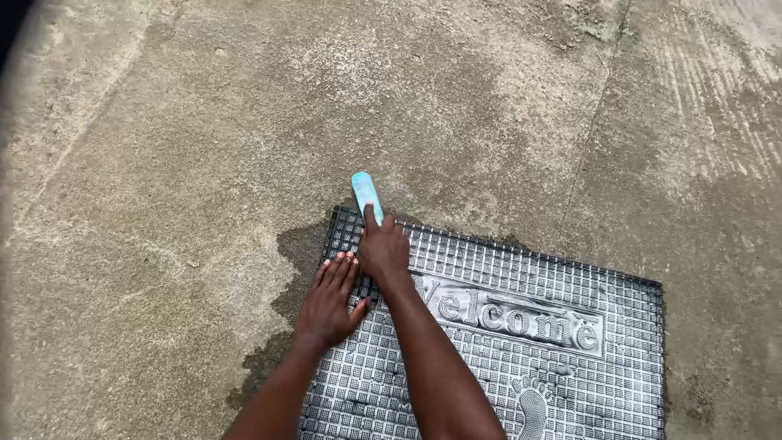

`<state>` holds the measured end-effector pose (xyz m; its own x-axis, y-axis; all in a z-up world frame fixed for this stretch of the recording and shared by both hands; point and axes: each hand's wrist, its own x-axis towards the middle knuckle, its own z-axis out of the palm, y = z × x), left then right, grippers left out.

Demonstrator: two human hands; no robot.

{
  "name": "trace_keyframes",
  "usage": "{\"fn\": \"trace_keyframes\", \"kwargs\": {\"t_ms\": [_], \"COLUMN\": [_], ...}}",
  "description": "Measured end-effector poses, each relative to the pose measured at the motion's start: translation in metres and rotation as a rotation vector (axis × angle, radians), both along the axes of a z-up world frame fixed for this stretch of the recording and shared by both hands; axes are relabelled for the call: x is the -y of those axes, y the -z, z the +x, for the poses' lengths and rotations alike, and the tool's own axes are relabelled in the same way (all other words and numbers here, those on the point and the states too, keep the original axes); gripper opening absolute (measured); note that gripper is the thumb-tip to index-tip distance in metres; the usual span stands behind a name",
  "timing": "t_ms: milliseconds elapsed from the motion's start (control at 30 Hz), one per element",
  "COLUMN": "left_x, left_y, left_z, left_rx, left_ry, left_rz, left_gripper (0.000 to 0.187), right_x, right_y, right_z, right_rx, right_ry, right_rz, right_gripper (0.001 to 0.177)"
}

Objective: Scrubbing a rubber door mat with a brush and soapy water.

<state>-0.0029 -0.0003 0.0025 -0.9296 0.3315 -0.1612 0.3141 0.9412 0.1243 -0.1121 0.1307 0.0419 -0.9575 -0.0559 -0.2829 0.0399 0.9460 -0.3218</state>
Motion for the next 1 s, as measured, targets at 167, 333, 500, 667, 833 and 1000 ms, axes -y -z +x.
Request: {"fn": "trace_keyframes", "kwargs": {"t_ms": [167,333,500,667,833,1000], "left_x": [0.000,0.004,0.004,0.006,0.001,0.004], "left_y": [-0.007,0.007,0.007,-0.009,-0.011,-0.001], "left_z": [-0.004,-0.003,-0.004,-0.005,-0.001,-0.003], "left_rx": [0.034,0.088,-0.149,-0.019,0.014,0.037], "left_ry": [0.019,0.004,0.012,-0.005,0.004,-0.010], "left_rz": [-0.047,-0.064,0.087,0.070,0.072,0.056], "left_gripper": [0.084,0.082,0.082,0.082,0.082,0.082], "right_x": [-0.139,-0.241,-0.187,-0.042,-0.035,-0.183], "right_y": [-0.010,-0.008,-0.007,-0.004,-0.001,-0.019], "right_z": [0.017,0.039,0.005,-0.030,-0.037,-0.009], "right_rx": [-0.111,0.017,-0.008,-0.088,-0.120,0.214], "right_ry": [-0.173,-0.038,-0.267,-0.423,-0.465,-0.305], "right_rz": [0.048,0.077,0.115,-0.021,-0.101,0.061], "right_gripper": [0.053,0.059,0.055,0.058,0.055,0.055]}}
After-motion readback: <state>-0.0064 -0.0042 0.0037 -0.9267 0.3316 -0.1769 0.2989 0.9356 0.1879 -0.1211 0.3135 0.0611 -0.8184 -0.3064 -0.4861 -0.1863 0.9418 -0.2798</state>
